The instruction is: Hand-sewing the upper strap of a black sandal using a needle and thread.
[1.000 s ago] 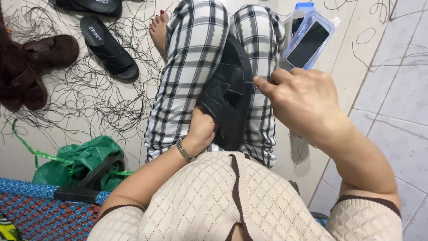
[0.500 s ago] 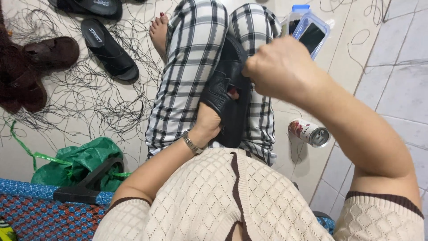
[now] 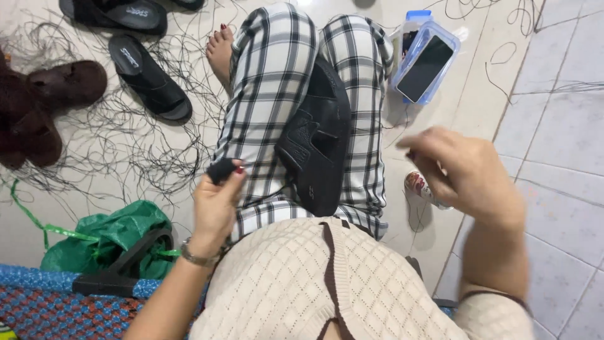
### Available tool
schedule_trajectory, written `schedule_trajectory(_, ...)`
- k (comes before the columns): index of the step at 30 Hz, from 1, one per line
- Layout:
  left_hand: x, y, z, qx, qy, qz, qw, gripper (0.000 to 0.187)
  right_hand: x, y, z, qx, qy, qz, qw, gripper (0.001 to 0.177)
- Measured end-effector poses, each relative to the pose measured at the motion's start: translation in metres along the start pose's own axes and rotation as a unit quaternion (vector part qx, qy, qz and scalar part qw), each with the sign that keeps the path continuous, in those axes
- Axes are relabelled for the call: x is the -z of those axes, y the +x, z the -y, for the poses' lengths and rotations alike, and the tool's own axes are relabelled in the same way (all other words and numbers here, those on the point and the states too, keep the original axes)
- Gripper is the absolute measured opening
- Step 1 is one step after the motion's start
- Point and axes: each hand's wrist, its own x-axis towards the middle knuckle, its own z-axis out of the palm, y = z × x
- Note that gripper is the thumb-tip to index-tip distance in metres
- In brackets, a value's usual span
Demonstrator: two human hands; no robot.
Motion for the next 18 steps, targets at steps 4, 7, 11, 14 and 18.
schedule_trajectory(4,0.015,0.001,0.007,-0.006,-0.017,-0.027,0.999,0.022,-0.044,0.013,-0.012,-0.013,0.104,-0.161,0.981,0.029)
schedule_trajectory(7,0.008,0.008,0.009,-0.017,-0.018,-0.017,1.0,0.022,-0.049,0.043,-0.007,0.05,0.212,-0.143,0.965,0.019)
schedule_trajectory(11,0.012,0.002,0.006,-0.027,0.026,-0.01,0.999,0.022,-0.032,0.019,-0.025,0.007,0.308,0.04,0.951,0.01)
schedule_trajectory(14,0.015,0.01,0.016,-0.029,0.023,-0.006,0.999,0.022,-0.028,0.006,-0.036,-0.1,0.053,-0.023,0.993,0.023)
schedule_trajectory(18,0.02,0.01,0.015,-0.018,0.0,0.003,1.0,0.024,-0.073,0.017,-0.022,-0.101,-0.027,-0.066,0.992,0.04)
